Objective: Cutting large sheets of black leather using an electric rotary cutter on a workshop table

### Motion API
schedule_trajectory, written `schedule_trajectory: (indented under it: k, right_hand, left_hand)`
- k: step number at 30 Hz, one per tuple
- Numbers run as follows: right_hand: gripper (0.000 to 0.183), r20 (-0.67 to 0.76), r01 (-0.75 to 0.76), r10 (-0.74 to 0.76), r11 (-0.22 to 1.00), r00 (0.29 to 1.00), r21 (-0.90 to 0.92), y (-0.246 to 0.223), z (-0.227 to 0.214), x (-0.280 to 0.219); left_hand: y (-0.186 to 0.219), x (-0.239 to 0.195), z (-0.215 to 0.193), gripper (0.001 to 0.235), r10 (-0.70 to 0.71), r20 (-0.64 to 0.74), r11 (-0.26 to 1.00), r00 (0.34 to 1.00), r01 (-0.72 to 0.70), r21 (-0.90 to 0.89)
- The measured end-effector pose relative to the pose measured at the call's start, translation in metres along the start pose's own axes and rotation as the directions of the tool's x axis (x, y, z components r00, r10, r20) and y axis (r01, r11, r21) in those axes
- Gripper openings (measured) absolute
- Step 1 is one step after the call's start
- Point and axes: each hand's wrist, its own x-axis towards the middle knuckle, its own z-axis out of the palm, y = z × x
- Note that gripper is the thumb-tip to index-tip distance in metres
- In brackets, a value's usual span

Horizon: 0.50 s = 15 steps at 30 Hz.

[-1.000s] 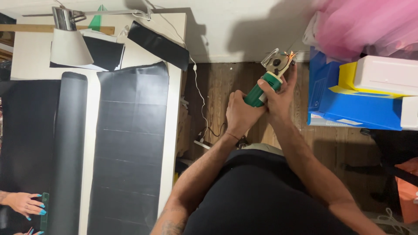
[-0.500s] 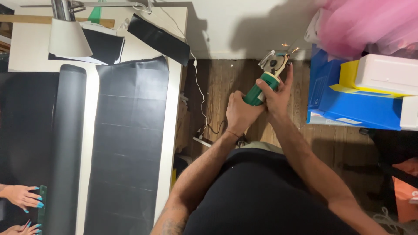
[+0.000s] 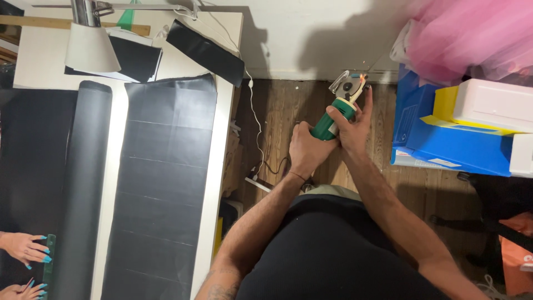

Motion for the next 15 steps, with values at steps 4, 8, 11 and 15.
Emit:
schedule_trajectory:
  k: [4,8,11,15]
  right_hand:
    - [0.119,-0.009,-0.012,0.012,1.000,1.000,0.006,0.007,-0.001,0.004]
    - [0.116,0.034,0.023,-0.022,1.000,0.999,-0.012,0.010,-0.003,0.007]
    - [0.116,0.048,0.035,-0.034,0.999,0.998,-0.015,0.003,0.001,0.003]
    - [0.119,0.050,0.036,-0.034,0.999,0.998,-0.041,0.004,0.000,0.003]
  left_hand:
    - [-0.002,0.001,0.001,0.058,-0.008,-0.013,1.000,1.000,0.008,-0.010]
    - [-0.002,0.001,0.002,0.057,-0.007,-0.025,1.000,1.000,0.007,-0.027]
    - [-0.003,0.002,0.003,0.056,-0.003,-0.035,0.999,0.999,0.002,-0.032]
    - [-0.005,0.001,0.005,0.058,0.006,-0.051,0.999,0.999,-0.009,-0.049]
